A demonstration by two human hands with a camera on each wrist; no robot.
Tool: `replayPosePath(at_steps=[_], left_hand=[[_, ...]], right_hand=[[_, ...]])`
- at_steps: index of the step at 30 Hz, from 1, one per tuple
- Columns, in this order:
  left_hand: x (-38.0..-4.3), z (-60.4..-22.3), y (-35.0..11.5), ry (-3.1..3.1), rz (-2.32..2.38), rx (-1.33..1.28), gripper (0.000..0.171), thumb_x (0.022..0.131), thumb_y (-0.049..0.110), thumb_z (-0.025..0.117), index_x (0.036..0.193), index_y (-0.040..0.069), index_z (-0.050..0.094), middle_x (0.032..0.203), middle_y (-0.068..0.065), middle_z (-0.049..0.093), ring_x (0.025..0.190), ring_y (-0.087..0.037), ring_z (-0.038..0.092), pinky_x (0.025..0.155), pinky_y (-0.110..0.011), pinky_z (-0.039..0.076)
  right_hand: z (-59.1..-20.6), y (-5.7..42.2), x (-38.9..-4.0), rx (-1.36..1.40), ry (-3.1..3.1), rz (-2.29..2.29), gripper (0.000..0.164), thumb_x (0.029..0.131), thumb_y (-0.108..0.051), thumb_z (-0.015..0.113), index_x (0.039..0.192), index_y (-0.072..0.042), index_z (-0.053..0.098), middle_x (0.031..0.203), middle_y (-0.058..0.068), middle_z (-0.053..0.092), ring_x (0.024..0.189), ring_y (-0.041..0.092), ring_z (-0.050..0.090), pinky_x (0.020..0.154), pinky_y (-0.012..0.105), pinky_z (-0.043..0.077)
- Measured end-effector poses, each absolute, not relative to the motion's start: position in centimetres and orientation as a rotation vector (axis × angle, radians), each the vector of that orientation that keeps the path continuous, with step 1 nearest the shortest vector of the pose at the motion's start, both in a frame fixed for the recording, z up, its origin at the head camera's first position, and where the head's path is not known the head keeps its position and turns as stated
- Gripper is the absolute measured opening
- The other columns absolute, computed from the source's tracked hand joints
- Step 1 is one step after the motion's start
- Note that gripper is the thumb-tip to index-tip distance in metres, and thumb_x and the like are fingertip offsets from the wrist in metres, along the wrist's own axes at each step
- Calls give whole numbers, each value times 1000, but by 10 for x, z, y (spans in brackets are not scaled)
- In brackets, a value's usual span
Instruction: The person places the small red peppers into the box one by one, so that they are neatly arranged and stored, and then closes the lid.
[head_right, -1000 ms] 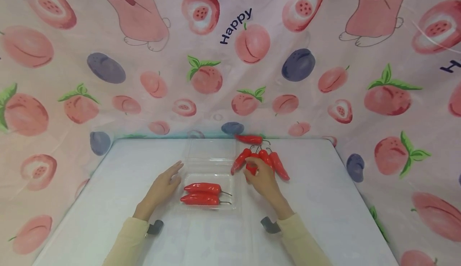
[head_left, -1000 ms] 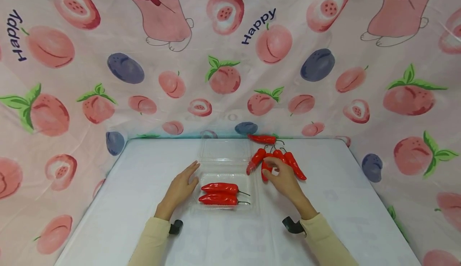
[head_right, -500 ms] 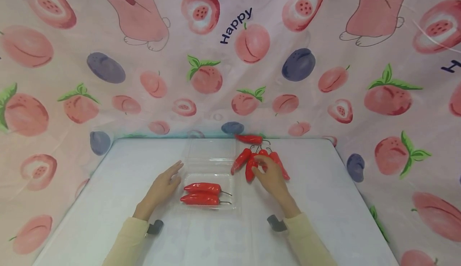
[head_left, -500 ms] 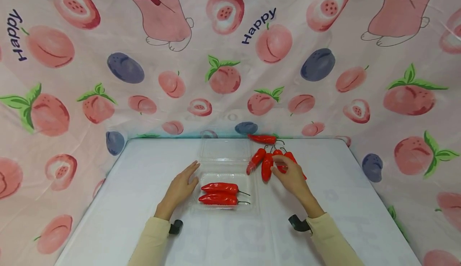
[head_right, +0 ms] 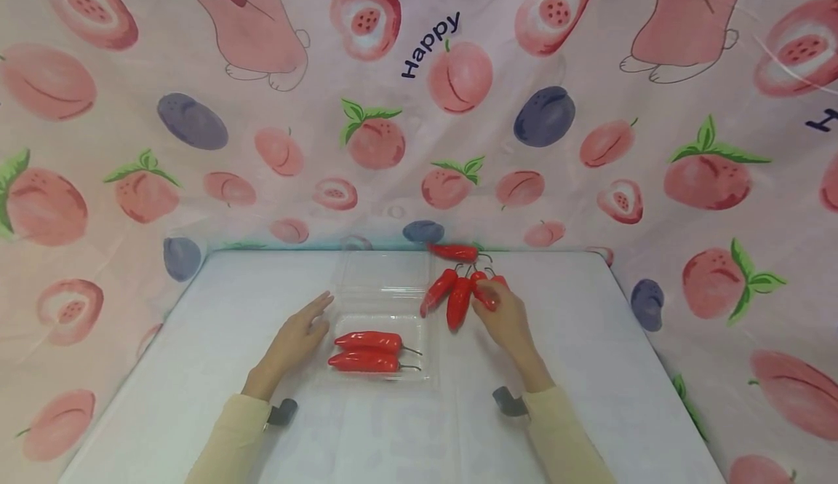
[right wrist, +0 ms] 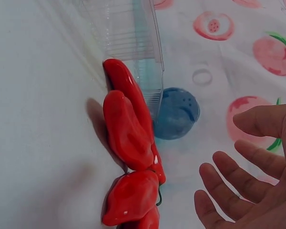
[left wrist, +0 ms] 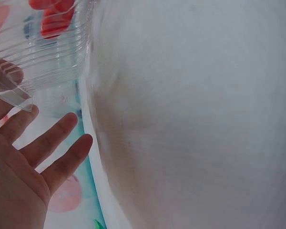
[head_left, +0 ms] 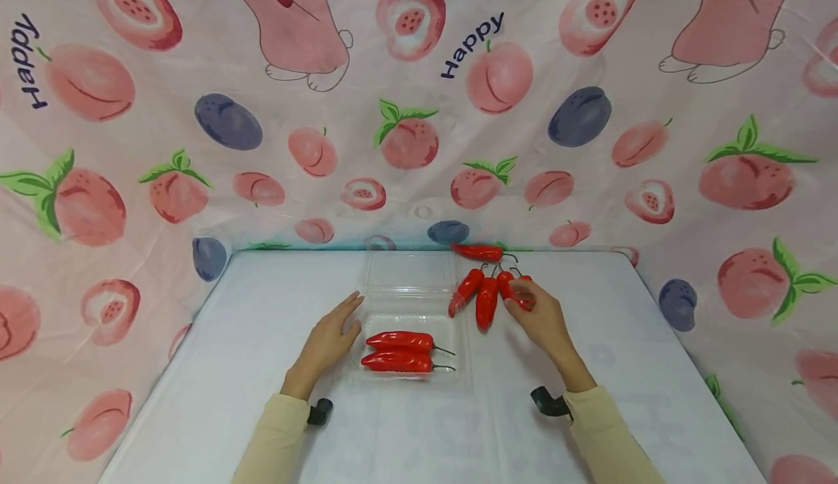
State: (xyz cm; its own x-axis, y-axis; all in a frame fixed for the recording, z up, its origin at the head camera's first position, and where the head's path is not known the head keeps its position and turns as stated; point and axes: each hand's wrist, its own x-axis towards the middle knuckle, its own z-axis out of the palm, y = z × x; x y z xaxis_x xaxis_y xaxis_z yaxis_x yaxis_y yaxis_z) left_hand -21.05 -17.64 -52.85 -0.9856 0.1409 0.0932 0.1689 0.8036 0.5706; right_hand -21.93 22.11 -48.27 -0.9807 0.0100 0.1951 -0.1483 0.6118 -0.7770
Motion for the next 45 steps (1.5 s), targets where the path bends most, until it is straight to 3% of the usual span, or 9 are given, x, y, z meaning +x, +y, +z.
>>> replayPosePath(at_steps=[13, 26, 38, 45], left_hand=[[-211, -529, -177, -2939, -954, -250, 54, 97, 25, 56, 149, 22, 43, 159, 3, 37, 145, -28, 38, 114, -56, 37], [-212, -530, -178, -2936, -949, -260, 54, 97, 24, 57, 149, 22, 43, 159, 4, 37, 145, -28, 39, 114, -55, 37], [-211, -527, -177, -2957, -947, -238, 54, 97, 25, 57, 150, 23, 43, 159, 4, 37, 145, -27, 38, 114, -54, 37], [-210, -526, -178, -2947, -959, -243, 54, 97, 24, 57, 149, 21, 43, 159, 3, 37, 145, -28, 39, 114, -54, 37]], right_hand=[[-490, 236, -228, 1, -2698, 1314, 41, 95, -18, 61, 133, -5, 56, 129, 19, 62, 118, 36, 59, 96, 52, 55], [-498, 250, -235, -114, -2777, 1297, 46, 96, -21, 60, 139, -5, 50, 139, 20, 55, 126, 39, 51, 104, 54, 49], [-513, 261, -241, -229, -2822, 1293, 49, 96, -23, 59, 141, -6, 48, 145, 22, 47, 133, 42, 43, 98, 56, 52], [-520, 265, -247, -254, -2838, 1270, 50, 96, -22, 59, 140, -4, 48, 143, 24, 47, 130, 43, 44, 97, 56, 53]])
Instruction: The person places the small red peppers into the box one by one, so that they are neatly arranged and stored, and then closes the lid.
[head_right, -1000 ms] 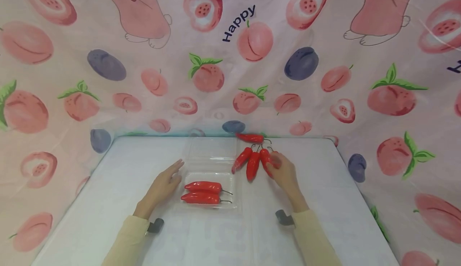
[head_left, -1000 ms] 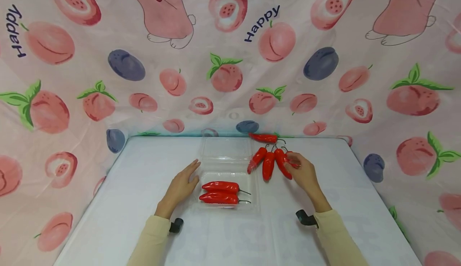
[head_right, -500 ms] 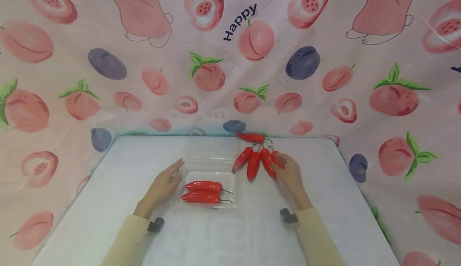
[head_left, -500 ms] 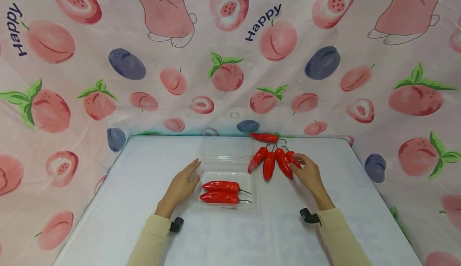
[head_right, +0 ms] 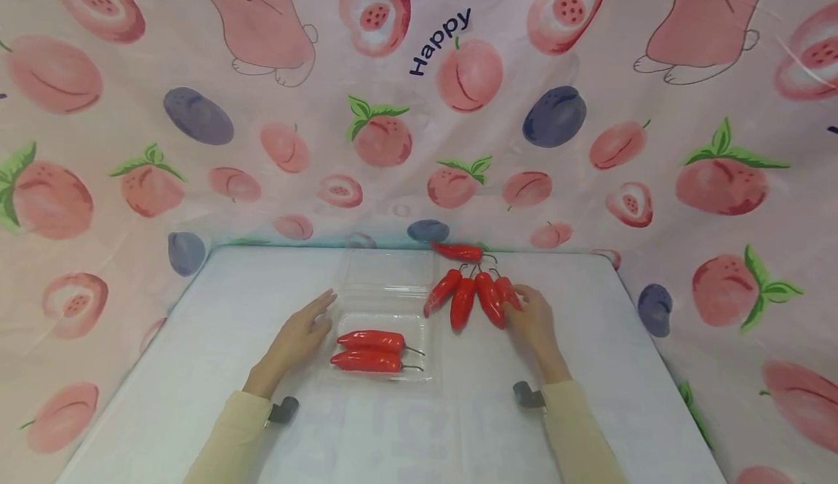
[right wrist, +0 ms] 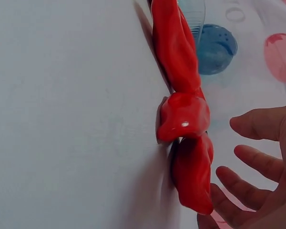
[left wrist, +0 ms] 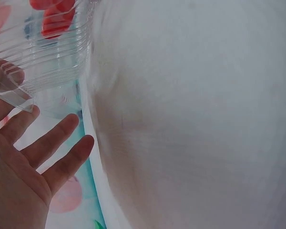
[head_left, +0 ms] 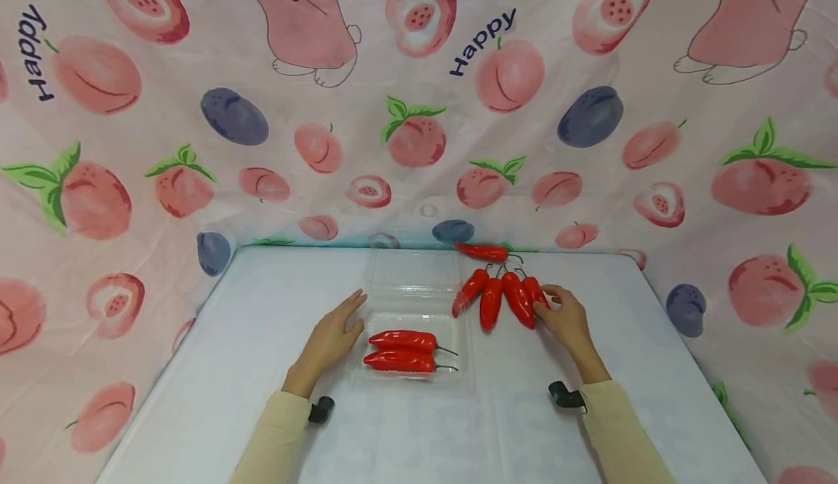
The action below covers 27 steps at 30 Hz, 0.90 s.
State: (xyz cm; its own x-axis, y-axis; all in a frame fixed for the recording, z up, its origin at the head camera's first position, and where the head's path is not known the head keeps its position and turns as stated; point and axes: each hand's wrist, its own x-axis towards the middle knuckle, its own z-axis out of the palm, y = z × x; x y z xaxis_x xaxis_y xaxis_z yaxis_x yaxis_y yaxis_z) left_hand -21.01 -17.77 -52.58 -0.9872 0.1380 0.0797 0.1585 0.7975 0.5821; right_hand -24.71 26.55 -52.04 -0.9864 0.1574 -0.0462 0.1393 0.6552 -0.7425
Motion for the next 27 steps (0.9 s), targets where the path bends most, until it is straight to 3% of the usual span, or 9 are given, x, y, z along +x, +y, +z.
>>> replayPosePath(at_steps=[27], left_hand=[[-213, -530, -178, -2948, -937, -247, 54, 97, 24, 57, 149, 22, 43, 158, 2, 38, 144, -29, 40, 114, -55, 38]], right_hand=[[-538, 275, -249, -318, -2892, 1224, 55, 91, -20, 65, 139, 1, 47, 129, 29, 57, 112, 42, 58, 91, 51, 56]])
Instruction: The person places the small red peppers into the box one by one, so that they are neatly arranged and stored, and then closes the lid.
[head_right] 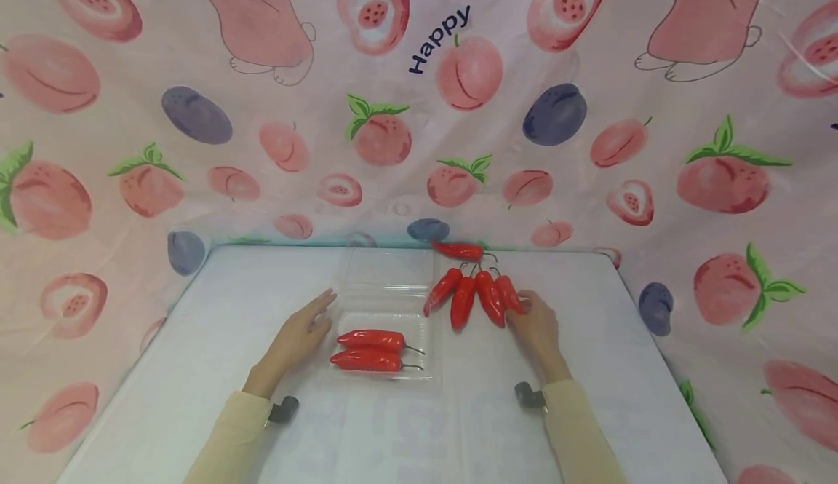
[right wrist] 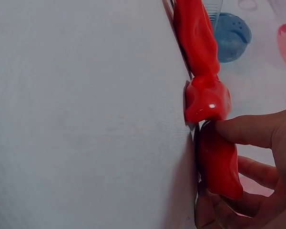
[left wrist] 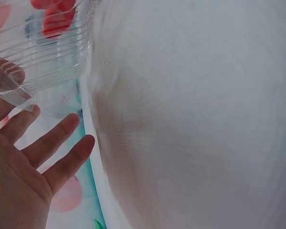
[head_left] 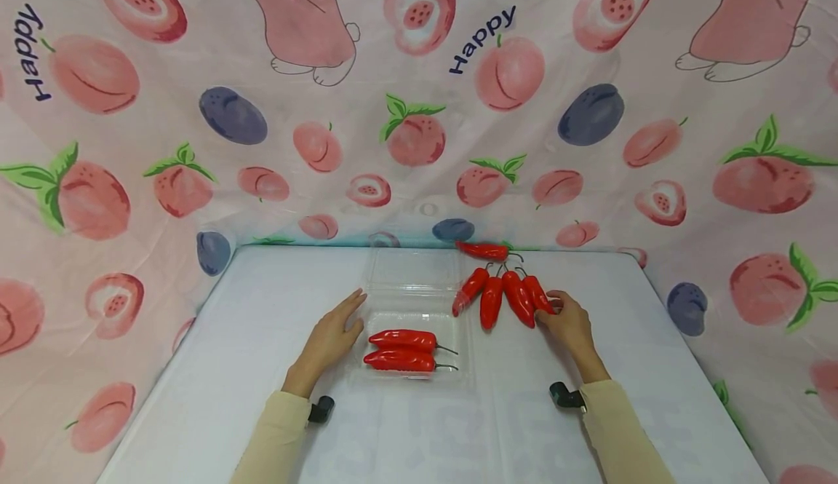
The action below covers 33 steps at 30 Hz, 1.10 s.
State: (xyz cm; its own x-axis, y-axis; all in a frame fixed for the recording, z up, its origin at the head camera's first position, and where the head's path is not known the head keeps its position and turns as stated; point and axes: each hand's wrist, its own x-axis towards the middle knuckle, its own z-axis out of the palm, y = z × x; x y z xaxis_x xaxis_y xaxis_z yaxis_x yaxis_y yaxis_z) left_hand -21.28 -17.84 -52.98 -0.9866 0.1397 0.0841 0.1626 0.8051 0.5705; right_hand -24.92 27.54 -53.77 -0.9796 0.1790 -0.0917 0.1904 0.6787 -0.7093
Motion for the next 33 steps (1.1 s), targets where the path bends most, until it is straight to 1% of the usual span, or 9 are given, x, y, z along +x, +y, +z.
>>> replayPosePath(at_steps=[7, 15, 19, 23, 26, 30, 33], left_hand=[[-213, -531, -179, -2950, -932, -239, 54, 97, 24, 57, 149, 23, 43, 158, 3, 38, 145, -28, 39, 114, -55, 38], [-213, -531, -178, -2940, -943, -247, 54, 97, 24, 57, 149, 22, 44, 158, 2, 39, 144, -28, 40, 114, -54, 38], [-213, -531, -179, -2938, -937, -247, 53, 97, 24, 56, 149, 22, 44, 158, 2, 39, 144, -28, 40, 114, -54, 38], [-213, -531, -179, -2938, -933, -249, 53, 97, 24, 56, 149, 22, 44, 158, 2, 39, 144, -28, 41, 113, -54, 38], [-213, -531, -179, -2939, -935, -246, 54, 97, 25, 56, 149, 22, 44, 158, 2, 38, 144, -28, 40, 113, -55, 38], [-213, -532, -179, -2938, -937, -240, 54, 97, 25, 57, 149, 23, 44, 158, 3, 39, 144, -28, 40, 113, -55, 38], [-213, -532, -179, -2938, -938, -237, 54, 97, 25, 57, 149, 23, 44, 158, 3, 38, 144, -28, 40, 113, -55, 38]], right_hand=[[-536, 274, -250, 342, 2876, -1192, 55, 90, -21, 66, 137, 1, 49, 128, 29, 57, 110, 41, 58, 88, 49, 57], [-535, 274, -248, 381, 2867, -1207, 52, 92, -24, 63, 136, 1, 50, 131, 29, 56, 112, 42, 57, 91, 51, 55], [-534, 275, -249, 400, 2873, -1210, 51, 92, -26, 62, 135, 1, 51, 130, 28, 57, 111, 42, 57, 90, 52, 55], [-532, 276, -249, 419, 2886, -1138, 52, 92, -30, 61, 134, 1, 52, 127, 28, 60, 108, 40, 59, 85, 49, 54], [-529, 274, -250, 451, 2858, -1090, 54, 93, -33, 62, 134, 0, 51, 126, 27, 60, 108, 40, 58, 84, 48, 52], [-527, 274, -256, 421, 2823, -1069, 55, 94, -34, 61, 136, -1, 49, 129, 26, 57, 111, 39, 56, 86, 46, 56], [-524, 276, -260, 344, 2834, -1060, 53, 96, -34, 57, 137, -1, 48, 131, 26, 56, 111, 38, 57, 84, 42, 59]])
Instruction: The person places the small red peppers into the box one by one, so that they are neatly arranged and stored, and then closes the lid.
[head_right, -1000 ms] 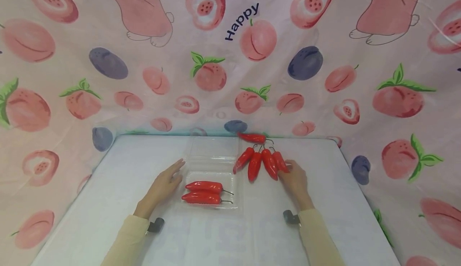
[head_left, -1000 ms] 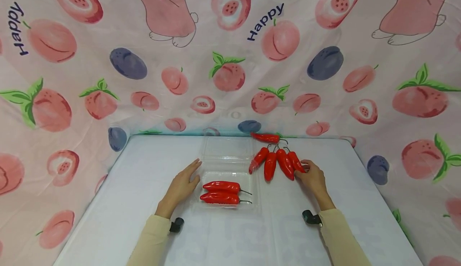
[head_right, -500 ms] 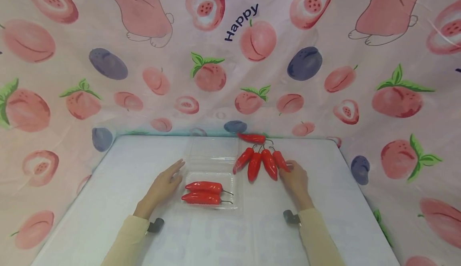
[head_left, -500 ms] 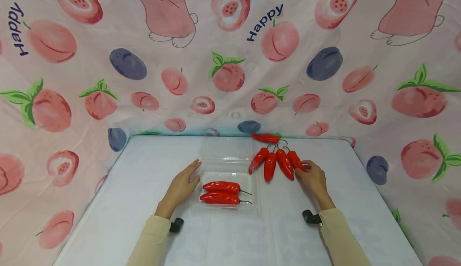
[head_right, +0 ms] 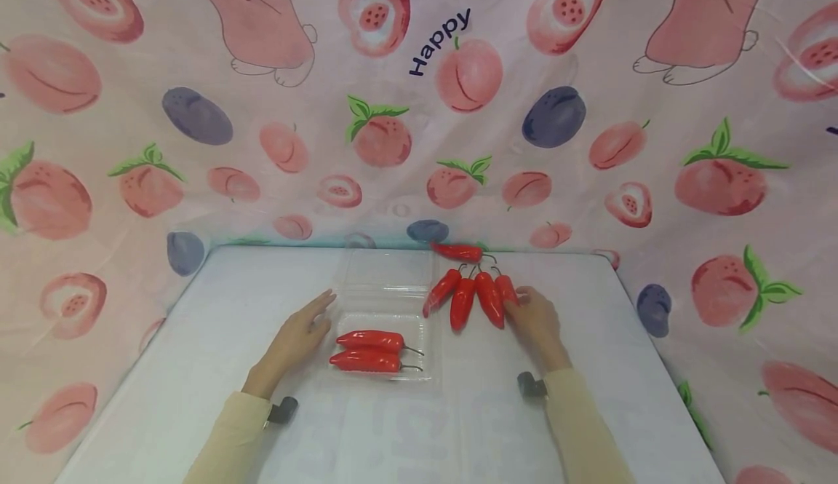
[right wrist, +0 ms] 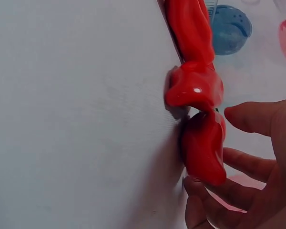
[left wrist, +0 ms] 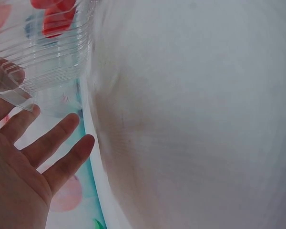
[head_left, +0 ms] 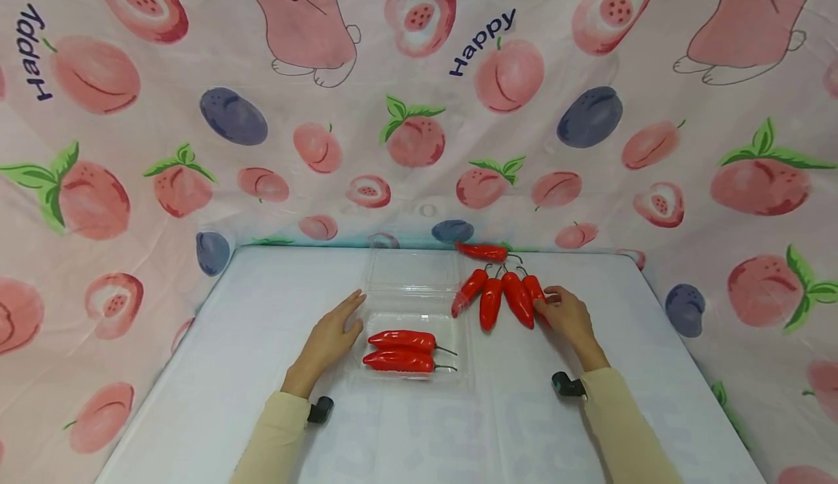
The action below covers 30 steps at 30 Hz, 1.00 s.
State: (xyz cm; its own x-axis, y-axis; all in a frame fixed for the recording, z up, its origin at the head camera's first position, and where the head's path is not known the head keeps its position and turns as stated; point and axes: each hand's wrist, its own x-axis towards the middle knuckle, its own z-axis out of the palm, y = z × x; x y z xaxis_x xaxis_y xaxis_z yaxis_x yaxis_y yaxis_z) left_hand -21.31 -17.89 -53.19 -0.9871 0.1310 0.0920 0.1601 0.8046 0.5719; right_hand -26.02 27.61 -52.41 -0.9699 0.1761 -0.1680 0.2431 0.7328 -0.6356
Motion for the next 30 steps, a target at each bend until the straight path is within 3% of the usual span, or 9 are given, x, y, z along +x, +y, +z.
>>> replayPosePath(at_steps=[4, 12, 19, 30], left_hand=[[-213, -532, -179, -2936, -936, -241, 54, 97, 25, 58, 149, 24, 44, 158, 3, 39, 144, -28, 40, 113, -55, 39], [-213, -530, -179, -2936, -940, -243, 54, 97, 26, 58, 149, 24, 44, 158, 3, 39, 144, -28, 40, 113, -55, 38], [-212, -529, -178, -2940, -946, -234, 54, 97, 26, 58, 149, 24, 44, 158, 3, 39, 145, -28, 40, 113, -55, 38], [-212, -529, -178, -2945, -937, -226, 54, 97, 26, 58, 149, 24, 44, 158, 2, 39, 144, -28, 40, 113, -55, 39]], right_hand=[[-517, 279, -265, 270, 2838, -1054, 52, 98, -32, 54, 139, -1, 47, 134, 27, 54, 116, 41, 56, 85, 45, 60], [-520, 288, -278, 195, 2792, -1019, 58, 95, -30, 61, 143, -3, 42, 138, 27, 51, 123, 43, 51, 93, 50, 56], [-529, 290, -285, 223, 2764, -972, 64, 92, -34, 66, 143, -3, 41, 132, 28, 51, 114, 42, 54, 85, 47, 59], [-527, 288, -278, 244, 2823, -986, 57, 95, -29, 61, 141, -2, 43, 127, 28, 55, 105, 38, 58, 79, 41, 61]])
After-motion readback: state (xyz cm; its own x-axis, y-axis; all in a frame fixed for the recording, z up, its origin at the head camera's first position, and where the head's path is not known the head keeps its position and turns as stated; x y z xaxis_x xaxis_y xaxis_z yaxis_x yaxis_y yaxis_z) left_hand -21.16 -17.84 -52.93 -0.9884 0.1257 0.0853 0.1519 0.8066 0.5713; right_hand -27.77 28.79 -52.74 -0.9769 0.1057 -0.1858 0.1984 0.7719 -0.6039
